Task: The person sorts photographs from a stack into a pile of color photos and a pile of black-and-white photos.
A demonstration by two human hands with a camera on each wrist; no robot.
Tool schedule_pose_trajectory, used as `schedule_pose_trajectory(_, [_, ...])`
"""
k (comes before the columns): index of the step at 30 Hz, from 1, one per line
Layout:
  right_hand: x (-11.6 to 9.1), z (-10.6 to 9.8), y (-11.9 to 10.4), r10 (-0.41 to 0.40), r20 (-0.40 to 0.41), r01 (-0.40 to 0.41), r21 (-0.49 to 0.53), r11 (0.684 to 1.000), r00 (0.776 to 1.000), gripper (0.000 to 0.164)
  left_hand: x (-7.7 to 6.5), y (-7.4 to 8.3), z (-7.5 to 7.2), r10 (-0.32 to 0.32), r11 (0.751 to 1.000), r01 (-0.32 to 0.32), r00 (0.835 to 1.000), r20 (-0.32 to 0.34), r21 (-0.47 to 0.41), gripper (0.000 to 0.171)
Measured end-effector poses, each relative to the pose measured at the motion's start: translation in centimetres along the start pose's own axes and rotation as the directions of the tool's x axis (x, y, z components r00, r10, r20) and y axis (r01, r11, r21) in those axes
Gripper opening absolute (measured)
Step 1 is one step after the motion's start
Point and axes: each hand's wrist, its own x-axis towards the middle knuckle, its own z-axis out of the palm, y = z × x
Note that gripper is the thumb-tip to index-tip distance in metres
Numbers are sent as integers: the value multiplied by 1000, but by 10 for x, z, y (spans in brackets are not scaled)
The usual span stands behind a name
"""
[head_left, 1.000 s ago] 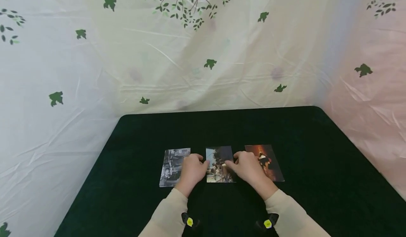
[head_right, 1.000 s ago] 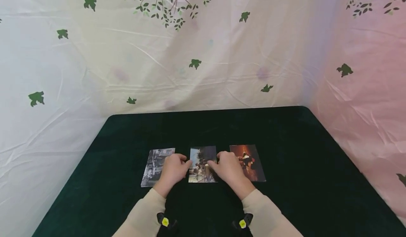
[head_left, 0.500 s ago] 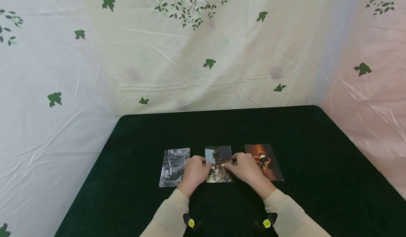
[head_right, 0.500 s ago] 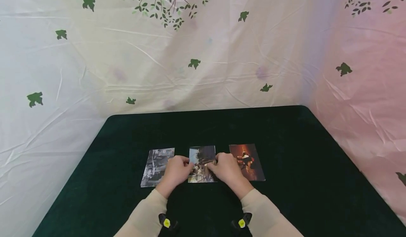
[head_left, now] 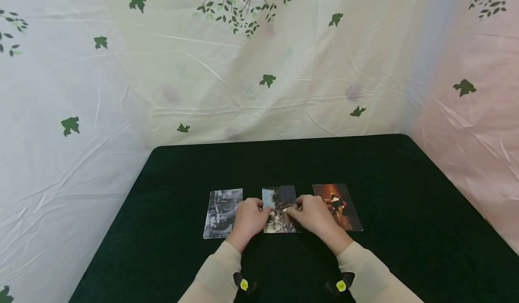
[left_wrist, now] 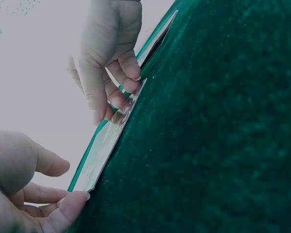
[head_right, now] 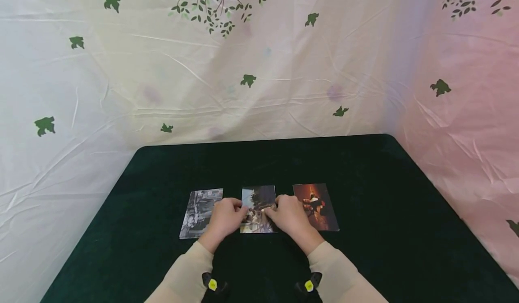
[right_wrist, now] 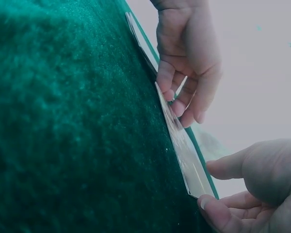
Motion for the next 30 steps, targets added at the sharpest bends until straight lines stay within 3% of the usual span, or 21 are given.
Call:
schedule_pose_trajectory(18, [1,0,1,11,-13,-11,22,1000,1000,36,1,0,1,-25,999,25,1000,-4,-25,30])
schedule_pose_trajectory(30, [1,-2,2,-2,-50,4,32,999,999,32,0,2,1,-2,999,0,999,-38,-46,25])
